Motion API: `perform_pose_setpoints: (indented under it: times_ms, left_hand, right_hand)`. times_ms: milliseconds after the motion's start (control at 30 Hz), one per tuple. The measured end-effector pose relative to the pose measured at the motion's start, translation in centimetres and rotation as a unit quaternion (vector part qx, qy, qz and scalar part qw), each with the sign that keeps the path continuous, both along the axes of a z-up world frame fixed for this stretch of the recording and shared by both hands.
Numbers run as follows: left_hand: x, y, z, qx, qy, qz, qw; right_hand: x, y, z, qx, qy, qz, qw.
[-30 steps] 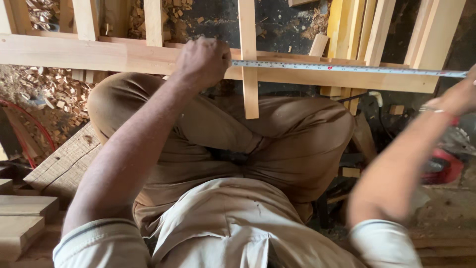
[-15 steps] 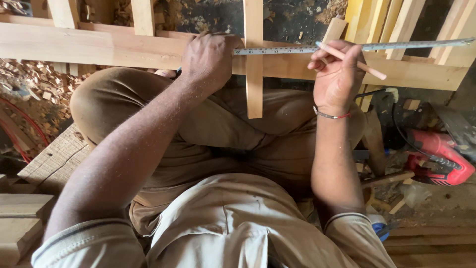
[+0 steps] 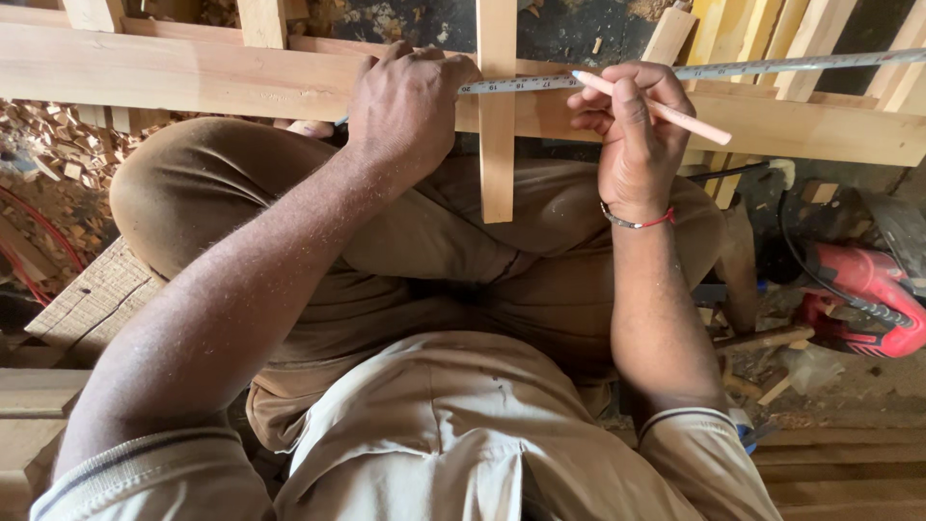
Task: The person measures and marks wooden planks with a pencil and tape measure, then cuts them using a circular saw. The person fits the cut pieces into a wooden frame structure, checks alignment, and repeats the process to add more components to the frame.
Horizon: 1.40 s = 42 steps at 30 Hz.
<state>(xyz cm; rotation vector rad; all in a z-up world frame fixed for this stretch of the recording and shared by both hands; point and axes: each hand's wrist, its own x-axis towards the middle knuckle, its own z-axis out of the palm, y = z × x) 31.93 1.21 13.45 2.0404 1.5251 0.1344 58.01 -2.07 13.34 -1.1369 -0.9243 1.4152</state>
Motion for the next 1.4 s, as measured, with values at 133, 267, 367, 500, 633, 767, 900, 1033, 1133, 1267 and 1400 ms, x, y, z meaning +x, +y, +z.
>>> perform_pose_setpoints:
  times_ms: [133,267,367,500,633,767,900,1033,1133,1267,1400]
  left_hand:
    - [0.0,-0.1,0.0,-0.001,0.004,-0.001,1.000]
    - [-0.1,-0.1,0.0,0.007,-0.006,-0.003,1.000]
    - [0.0,-0.1,-0.1,0.013,-0.004,0.000,1.000]
    - [0.0,-0.1,-0.3,-0.002,0.004,0.002,1.000]
    - [0.1,-0.1,-0.3,0.005,0.014,0.001,1.000]
    - [0.0,-0.1,-0.4,0.020,0.006,-0.001,1.000]
    - [0.0,-0.4,-0.5,0.021,0.013,-0.007,1.000]
    - [0.0,-0.4,-0.8,0.029,0.017,-0.007,0.999]
    - [0.0,-0.4,-0.9,0.034,0.019,-0.007,0.999]
    - [0.0,-0.4,-0.9,0.040,0.021,-0.013,0.999]
    - [0.0,-0.3,-0.9,0.038,0.019,-0.011,0.999]
  right_hand:
    - [-0.2,-0.1,-0.1,-0.003,-0.012,0.005,1.000]
    - [-0.4,0.0,0.0,-0.010,-0.016,0.021,1.000]
    - [-0.7,0.0,0.1,-0.010,-0.027,0.032,0.999]
    - [-1.1,-0.2,-0.1,-0.009,-0.053,0.038,0.998]
    - [-1.5,-0.3,-0.7,0.040,-0.157,0.070,0.984]
    - [-2.2,-0.6,-1.1,0.079,-0.250,0.082,0.961]
    - [-3.0,-0.8,-1.0,0.099,-0.288,0.089,0.948]
    - [-3.3,-0.5,-0.9,0.093,-0.269,0.087,0.955]
    - [-3.4,-0.4,-1.1,0.097,-0.269,0.086,0.954]
    - [-3.5,-0.2,-1.1,0.133,-0.305,0.088,0.939]
    - [-3.7,-0.2,-1.0,0.128,-0.310,0.086,0.938]
